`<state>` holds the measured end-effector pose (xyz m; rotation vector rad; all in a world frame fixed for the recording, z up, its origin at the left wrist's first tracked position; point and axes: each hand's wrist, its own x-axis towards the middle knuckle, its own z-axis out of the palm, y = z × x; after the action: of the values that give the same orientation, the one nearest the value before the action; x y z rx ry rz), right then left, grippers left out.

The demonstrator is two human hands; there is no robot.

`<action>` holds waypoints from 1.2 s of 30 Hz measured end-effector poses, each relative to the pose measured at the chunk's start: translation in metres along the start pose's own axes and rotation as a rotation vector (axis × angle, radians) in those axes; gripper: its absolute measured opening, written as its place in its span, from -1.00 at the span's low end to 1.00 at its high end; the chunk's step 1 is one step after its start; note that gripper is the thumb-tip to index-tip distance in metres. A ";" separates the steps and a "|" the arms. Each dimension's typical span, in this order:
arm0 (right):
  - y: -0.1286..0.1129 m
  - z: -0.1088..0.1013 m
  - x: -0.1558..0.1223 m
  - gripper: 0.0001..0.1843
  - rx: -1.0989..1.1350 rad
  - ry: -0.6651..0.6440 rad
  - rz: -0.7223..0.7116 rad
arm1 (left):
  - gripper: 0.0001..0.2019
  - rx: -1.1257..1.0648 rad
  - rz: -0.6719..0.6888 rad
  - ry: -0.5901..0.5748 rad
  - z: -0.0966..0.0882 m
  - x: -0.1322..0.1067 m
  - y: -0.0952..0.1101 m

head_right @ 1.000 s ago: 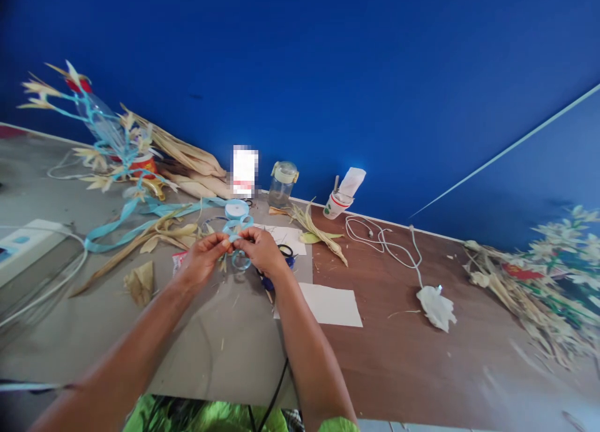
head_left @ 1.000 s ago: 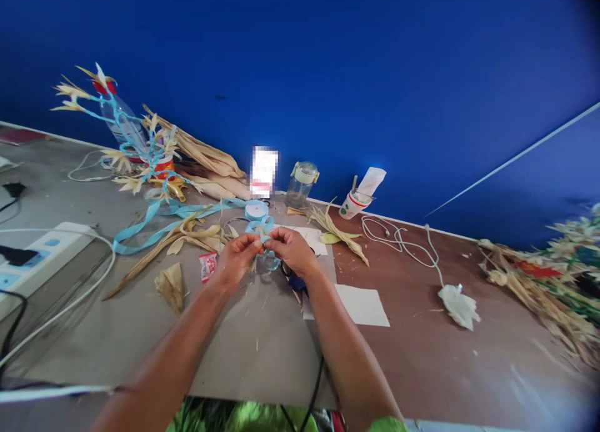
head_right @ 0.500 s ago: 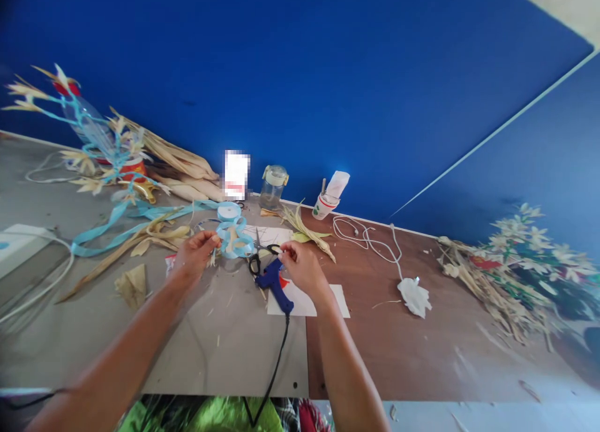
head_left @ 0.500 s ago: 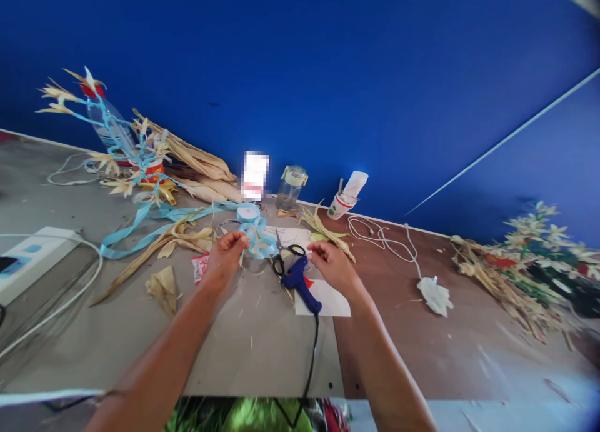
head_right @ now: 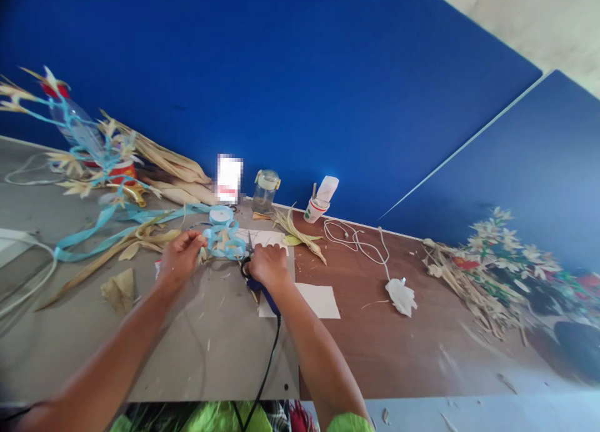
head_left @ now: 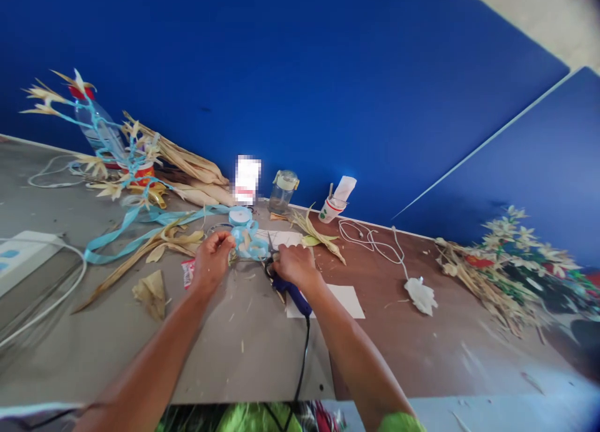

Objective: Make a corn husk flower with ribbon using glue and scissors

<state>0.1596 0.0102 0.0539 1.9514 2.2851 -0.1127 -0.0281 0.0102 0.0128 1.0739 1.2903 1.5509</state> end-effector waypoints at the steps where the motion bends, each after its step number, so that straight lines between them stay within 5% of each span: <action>1: -0.003 0.000 0.001 -0.58 -0.029 -0.016 -0.011 | -0.82 -0.001 0.001 -0.001 0.000 -0.001 0.001; 8: -0.006 0.004 0.009 -0.56 -0.064 -0.090 -0.035 | -0.79 -0.109 -0.030 0.015 0.002 -0.001 0.001; 18: -0.015 0.005 0.024 -0.69 -0.074 0.050 -0.132 | -0.79 -0.162 -0.029 0.009 0.002 0.002 -0.006; 31: -0.028 0.013 0.031 -0.62 0.004 0.005 0.006 | -0.80 -0.177 -0.005 0.058 0.001 0.004 -0.004; 36: -0.024 0.001 0.033 -0.68 0.124 0.003 0.054 | -0.79 -0.160 -0.010 0.061 0.002 0.002 -0.002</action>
<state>0.1308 0.0384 0.0471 2.0714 2.2755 -0.2515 -0.0267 0.0129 0.0116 0.9250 1.1878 1.6601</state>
